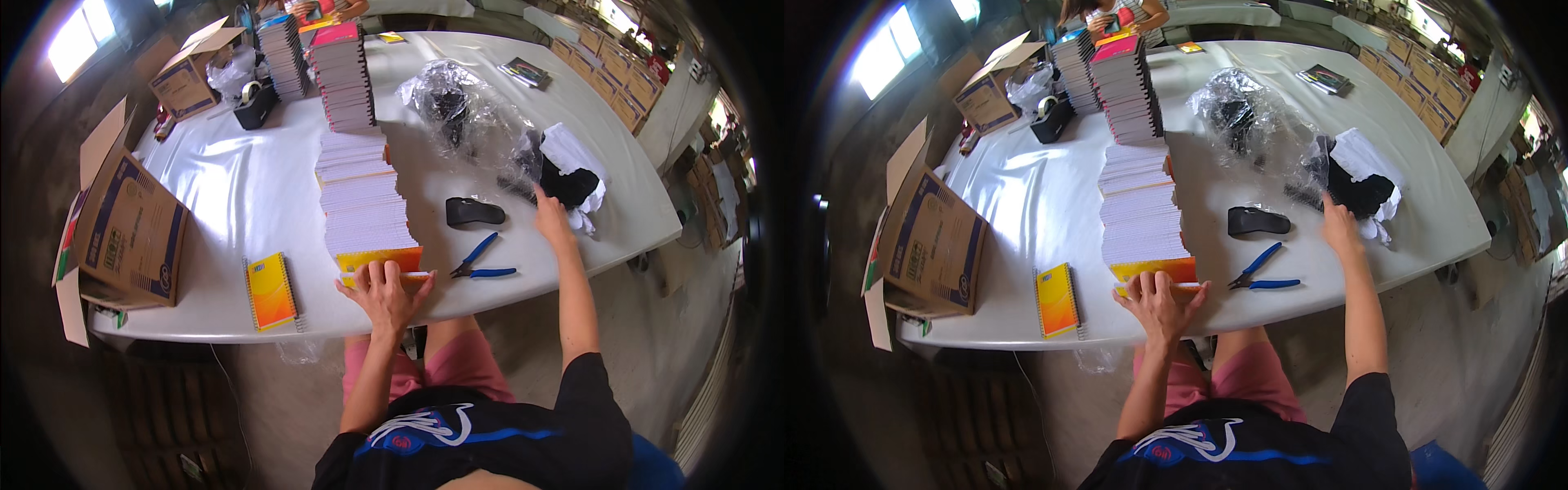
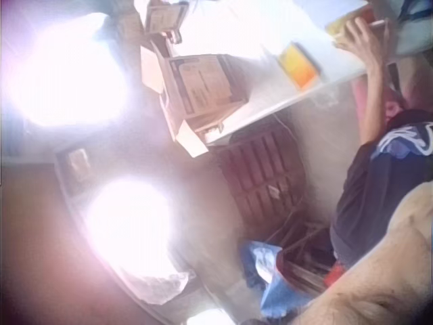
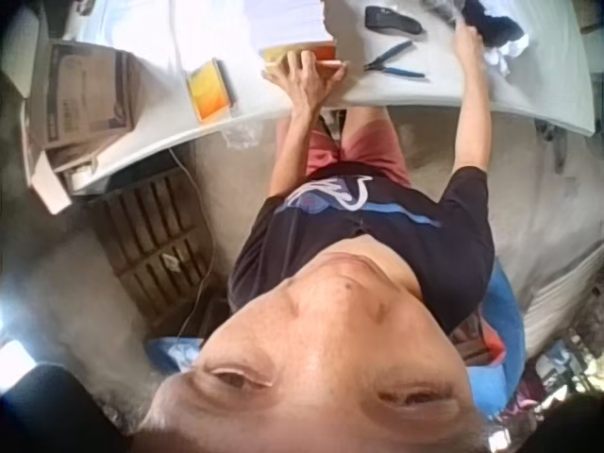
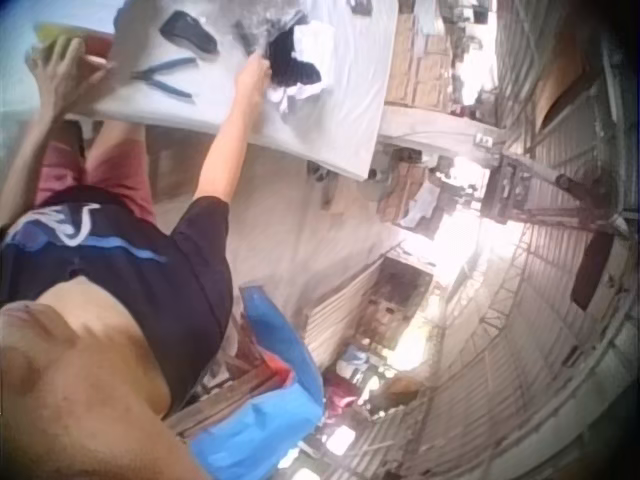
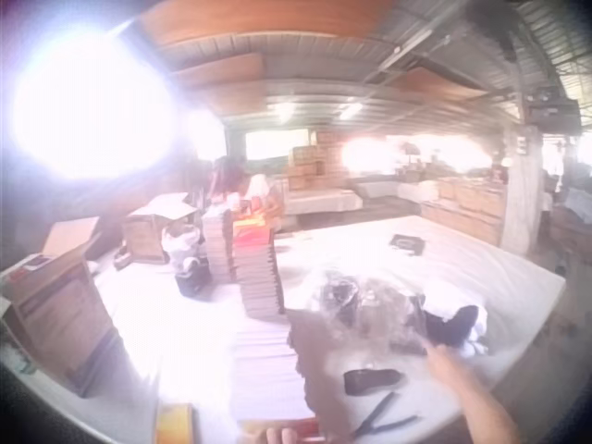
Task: The person retrieves stacks of loose paper and colored covers from a cardboard box, places them on a table, and uses a stapler and pliers to attach spiral bindings to the notebooks. The finished notebooks are stacked on the table.
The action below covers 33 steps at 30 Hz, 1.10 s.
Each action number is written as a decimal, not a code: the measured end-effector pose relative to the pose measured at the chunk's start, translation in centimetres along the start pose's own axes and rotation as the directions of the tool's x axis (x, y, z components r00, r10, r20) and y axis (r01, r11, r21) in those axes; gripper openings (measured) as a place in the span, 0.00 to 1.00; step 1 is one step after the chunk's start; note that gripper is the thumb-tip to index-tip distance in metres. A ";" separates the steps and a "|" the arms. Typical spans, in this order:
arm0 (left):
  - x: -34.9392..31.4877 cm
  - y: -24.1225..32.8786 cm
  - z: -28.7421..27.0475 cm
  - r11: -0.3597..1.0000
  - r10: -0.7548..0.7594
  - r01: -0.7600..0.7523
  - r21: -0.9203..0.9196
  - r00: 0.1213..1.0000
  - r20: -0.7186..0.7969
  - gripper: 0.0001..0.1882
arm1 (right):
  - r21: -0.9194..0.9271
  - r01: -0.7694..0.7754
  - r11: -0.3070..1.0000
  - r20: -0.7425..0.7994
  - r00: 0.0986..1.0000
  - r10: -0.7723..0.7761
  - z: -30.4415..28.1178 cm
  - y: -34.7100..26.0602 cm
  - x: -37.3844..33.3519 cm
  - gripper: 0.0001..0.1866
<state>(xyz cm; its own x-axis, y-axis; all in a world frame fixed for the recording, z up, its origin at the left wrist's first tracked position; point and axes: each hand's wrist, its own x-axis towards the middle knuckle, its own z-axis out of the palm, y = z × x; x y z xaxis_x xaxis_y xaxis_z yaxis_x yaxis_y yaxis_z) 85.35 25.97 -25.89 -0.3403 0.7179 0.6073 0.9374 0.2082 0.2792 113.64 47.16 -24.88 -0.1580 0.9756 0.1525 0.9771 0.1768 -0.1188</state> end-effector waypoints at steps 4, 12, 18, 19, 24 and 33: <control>0.5 -0.4 0.3 0.997 0.066 -0.071 -0.034 0.989 -0.131 0.29 | -0.043 0.052 0.998 0.024 0.998 -0.051 -0.4 3.9 0.7 0.36; 0.3 -1.4 -0.2 0.992 0.069 -0.085 -0.088 0.982 -0.178 0.28 | -0.019 -0.200 0.980 -0.213 0.958 0.192 -6.1 2.6 -3.1 0.26; -0.7 -1.9 0.5 0.992 0.048 -0.069 -0.102 0.979 -0.196 0.26 | 0.911 0.026 0.413 -0.048 0.998 0.043 -6.7 -4.0 -11.4 0.18; -0.6 -1.8 0.5 0.991 0.059 -0.080 -0.104 0.979 -0.193 0.26 | 0.938 -0.038 0.344 0.053 0.998 -0.034 -6.0 -7.7 -13.3 0.13; 0.0 -1.7 0.0 0.988 0.103 -0.120 -0.092 0.979 -0.174 0.28 | 0.820 0.229 0.524 -0.088 0.956 -0.281 -4.6 -15.6 -14.7 0.12; 0.1 -2.3 -0.2 0.982 0.102 -0.114 -0.149 0.991 -0.082 0.27 | 0.640 0.549 0.537 -0.198 0.794 -0.575 -3.5 -16.6 -11.9 0.09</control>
<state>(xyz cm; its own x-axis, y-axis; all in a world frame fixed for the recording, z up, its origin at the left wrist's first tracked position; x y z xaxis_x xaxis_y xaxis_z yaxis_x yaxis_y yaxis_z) 83.11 25.42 -26.34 -0.2475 0.6785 0.6916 0.9484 0.0237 0.3162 99.79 32.20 -21.29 -0.6594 0.6468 0.3832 0.3466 0.7139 -0.6085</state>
